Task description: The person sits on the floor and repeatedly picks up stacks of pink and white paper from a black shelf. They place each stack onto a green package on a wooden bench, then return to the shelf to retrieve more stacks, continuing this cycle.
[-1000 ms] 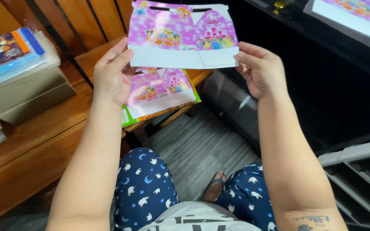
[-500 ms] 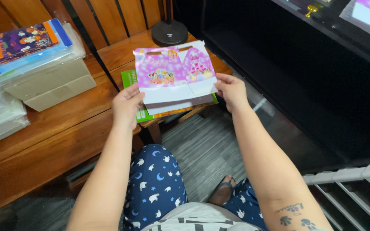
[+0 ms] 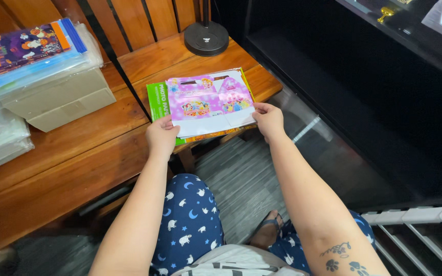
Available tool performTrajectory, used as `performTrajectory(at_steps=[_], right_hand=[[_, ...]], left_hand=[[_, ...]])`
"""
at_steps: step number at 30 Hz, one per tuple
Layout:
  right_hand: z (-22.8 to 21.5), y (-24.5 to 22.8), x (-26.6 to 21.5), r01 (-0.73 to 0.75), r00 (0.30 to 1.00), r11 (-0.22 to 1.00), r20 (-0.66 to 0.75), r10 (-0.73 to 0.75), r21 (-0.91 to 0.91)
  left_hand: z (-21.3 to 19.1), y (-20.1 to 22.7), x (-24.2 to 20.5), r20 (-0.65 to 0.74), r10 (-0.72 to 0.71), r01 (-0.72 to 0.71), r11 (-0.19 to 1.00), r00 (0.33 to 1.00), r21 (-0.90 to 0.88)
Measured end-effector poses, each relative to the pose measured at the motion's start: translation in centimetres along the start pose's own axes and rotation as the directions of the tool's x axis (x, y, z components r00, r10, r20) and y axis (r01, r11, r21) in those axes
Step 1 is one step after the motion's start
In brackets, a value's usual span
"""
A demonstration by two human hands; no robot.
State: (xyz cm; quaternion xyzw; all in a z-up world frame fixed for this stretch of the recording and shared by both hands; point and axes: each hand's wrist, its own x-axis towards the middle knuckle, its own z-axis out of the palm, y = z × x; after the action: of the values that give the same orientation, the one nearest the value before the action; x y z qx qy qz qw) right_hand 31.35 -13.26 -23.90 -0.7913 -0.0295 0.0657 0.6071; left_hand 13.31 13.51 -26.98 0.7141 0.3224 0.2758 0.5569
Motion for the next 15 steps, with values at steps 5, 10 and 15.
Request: performTrajectory(at_steps=[5, 10, 15], right_hand=[[-0.1, 3.6, 2.7, 0.128, 0.991, 0.944, 0.015, -0.130, -0.304], [-1.7, -0.2, -0.9, 0.126, 0.990, 0.931, 0.104, -0.095, -0.342], [-2.4, -1.7, -2.0, 0.123, 0.984, 0.917, 0.169, -0.062, -0.379]], left_hand=[[-0.8, 2.4, -1.6, -0.013, -0.012, 0.014, 0.981, 1.000, 0.196], [-0.5, 1.3, -0.7, 0.035, 0.026, -0.034, 0.961, 0.999, 0.274], [-1.0, 3.3, -2.2, 0.146, 0.051, -0.097, 0.939, 0.988, 0.329]])
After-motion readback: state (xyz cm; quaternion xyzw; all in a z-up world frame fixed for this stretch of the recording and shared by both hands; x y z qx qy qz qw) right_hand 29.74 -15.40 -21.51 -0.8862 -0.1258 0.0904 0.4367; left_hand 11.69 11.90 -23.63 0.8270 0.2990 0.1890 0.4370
